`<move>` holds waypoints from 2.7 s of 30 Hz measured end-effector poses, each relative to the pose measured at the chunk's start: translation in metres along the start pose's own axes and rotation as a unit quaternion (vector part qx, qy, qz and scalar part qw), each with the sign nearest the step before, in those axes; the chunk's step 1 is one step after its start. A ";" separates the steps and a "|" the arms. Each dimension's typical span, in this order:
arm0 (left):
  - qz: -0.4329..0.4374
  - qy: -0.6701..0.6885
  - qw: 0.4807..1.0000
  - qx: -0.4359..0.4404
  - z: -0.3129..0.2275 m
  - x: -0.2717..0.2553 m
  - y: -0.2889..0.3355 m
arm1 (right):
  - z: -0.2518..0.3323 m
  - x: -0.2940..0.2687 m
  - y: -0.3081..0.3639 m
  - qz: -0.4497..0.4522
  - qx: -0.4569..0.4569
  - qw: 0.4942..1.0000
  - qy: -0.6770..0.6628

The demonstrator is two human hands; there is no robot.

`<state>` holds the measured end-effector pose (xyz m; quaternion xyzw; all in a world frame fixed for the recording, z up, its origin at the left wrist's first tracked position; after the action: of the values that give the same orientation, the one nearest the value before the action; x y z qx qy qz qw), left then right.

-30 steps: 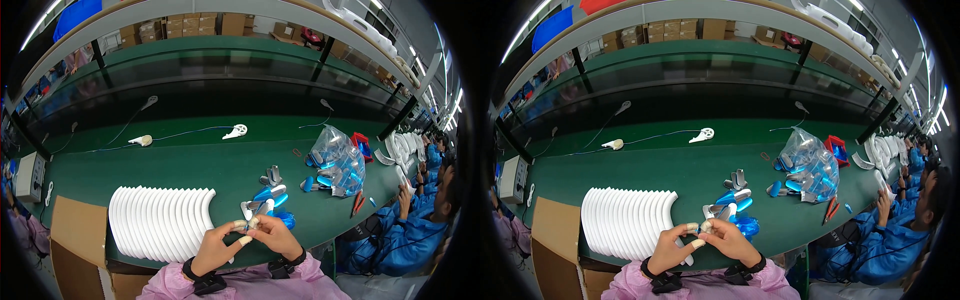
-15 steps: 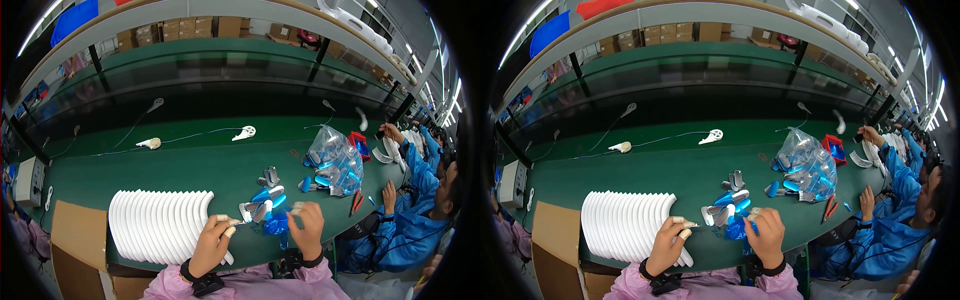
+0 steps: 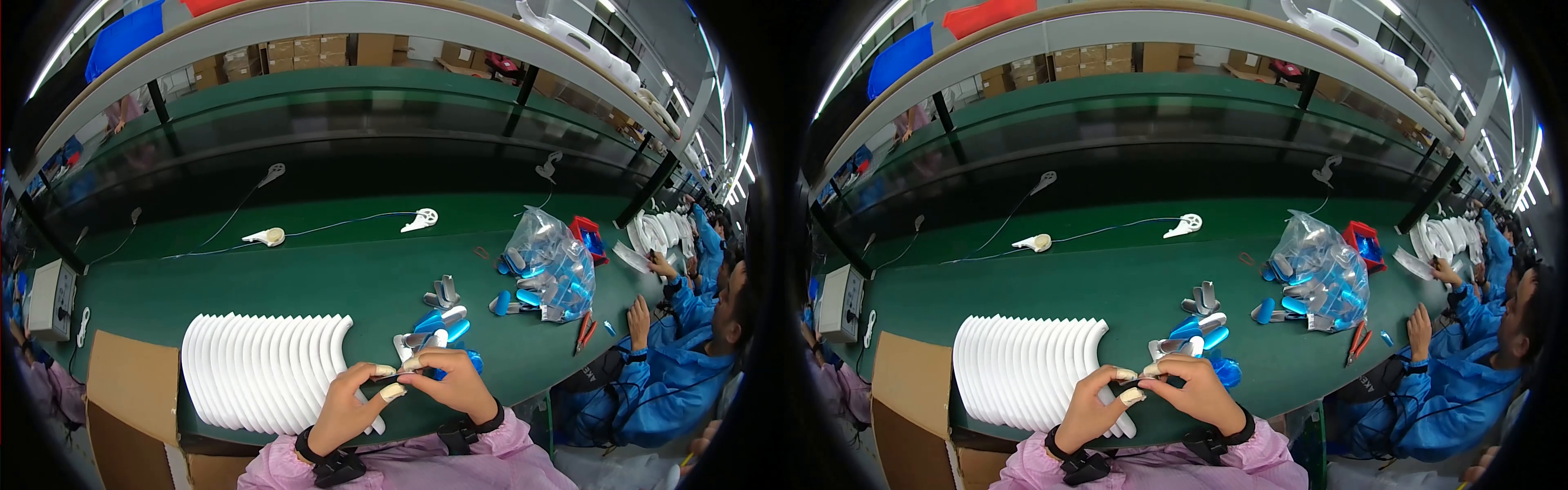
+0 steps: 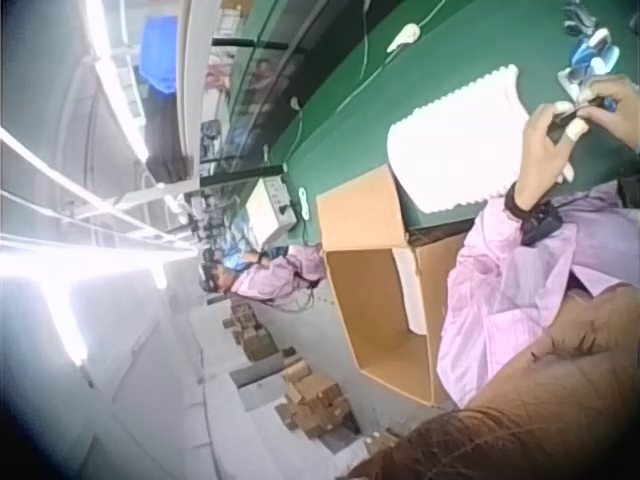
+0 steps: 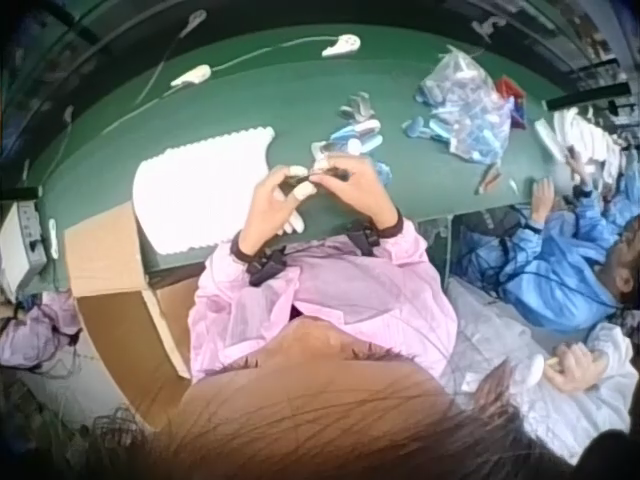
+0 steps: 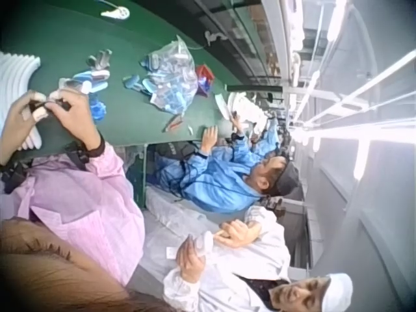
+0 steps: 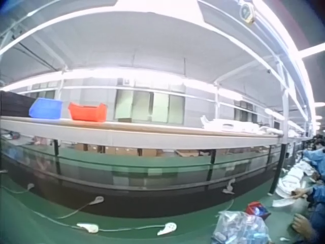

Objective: Assembling, inspecting, and stacking white curved plastic components at a factory assembly line workstation.

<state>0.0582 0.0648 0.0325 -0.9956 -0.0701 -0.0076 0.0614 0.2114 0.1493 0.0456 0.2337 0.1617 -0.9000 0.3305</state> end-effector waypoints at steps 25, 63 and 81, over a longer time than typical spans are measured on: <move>-0.073 -0.117 0.981 0.133 -0.011 0.001 0.000 | -0.033 0.032 0.001 0.025 0.190 0.785 -0.589; -0.123 -0.285 0.924 0.223 -0.031 0.001 0.002 | -0.020 0.031 0.009 -0.114 0.136 0.830 -0.528; -0.114 -0.187 0.955 0.200 -0.023 0.005 0.001 | -0.021 0.034 0.013 -0.138 0.134 0.847 -0.495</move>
<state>0.0633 0.0618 0.0555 -0.9321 -0.1930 0.1863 0.2435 0.2037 0.1317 0.0086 -0.2255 -0.1153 -0.9456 0.2043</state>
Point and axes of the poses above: each hand's wrist, its own y-axis away from the middle knuckle, its own x-axis out of the palm, z = x × y, the point moved 3 cm from there along -y, towards the middle knuckle, and after that the axes turned 10 degrees about y, right-handed, at the moved point
